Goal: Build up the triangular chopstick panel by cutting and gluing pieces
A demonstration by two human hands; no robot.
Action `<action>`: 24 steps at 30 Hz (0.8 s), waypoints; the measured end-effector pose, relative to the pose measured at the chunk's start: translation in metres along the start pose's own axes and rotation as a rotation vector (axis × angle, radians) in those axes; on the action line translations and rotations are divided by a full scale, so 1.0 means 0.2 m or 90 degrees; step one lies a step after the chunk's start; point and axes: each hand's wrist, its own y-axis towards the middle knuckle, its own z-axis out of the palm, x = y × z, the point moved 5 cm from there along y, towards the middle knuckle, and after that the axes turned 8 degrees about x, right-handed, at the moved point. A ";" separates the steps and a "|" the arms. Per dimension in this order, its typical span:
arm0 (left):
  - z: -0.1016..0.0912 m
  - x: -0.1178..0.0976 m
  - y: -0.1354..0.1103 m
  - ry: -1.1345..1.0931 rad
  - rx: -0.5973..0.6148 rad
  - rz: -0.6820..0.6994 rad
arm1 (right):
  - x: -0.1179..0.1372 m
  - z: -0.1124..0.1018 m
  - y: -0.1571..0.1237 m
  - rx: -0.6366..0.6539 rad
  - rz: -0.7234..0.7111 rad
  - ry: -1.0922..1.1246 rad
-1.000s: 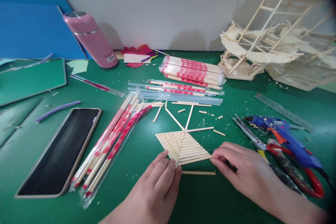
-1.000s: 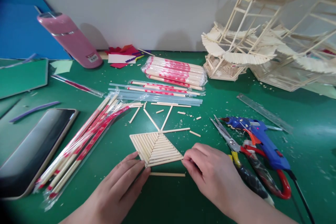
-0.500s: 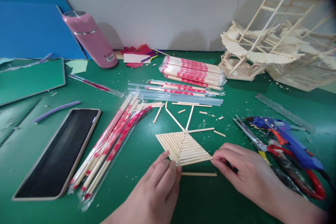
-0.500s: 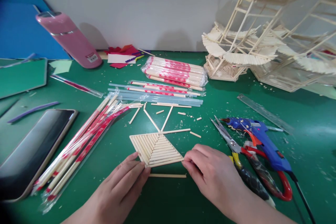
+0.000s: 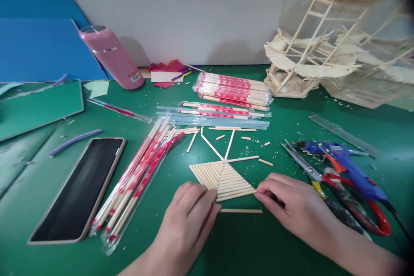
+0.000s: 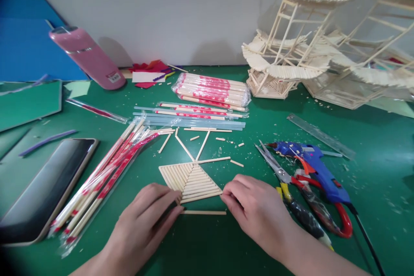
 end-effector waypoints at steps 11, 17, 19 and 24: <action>0.03 0.00 0.06 0.048 0.072 -0.022 | 0.00 0.00 -0.01 -0.014 0.008 0.019; 0.04 0.01 0.04 0.035 0.045 -0.022 | 0.00 0.01 -0.01 -0.015 0.019 0.034; 0.04 0.02 0.04 0.024 0.038 -0.024 | -0.01 0.02 -0.01 -0.016 0.019 0.034; 0.05 0.02 0.03 0.005 0.039 -0.021 | -0.01 0.02 -0.01 -0.015 0.009 0.037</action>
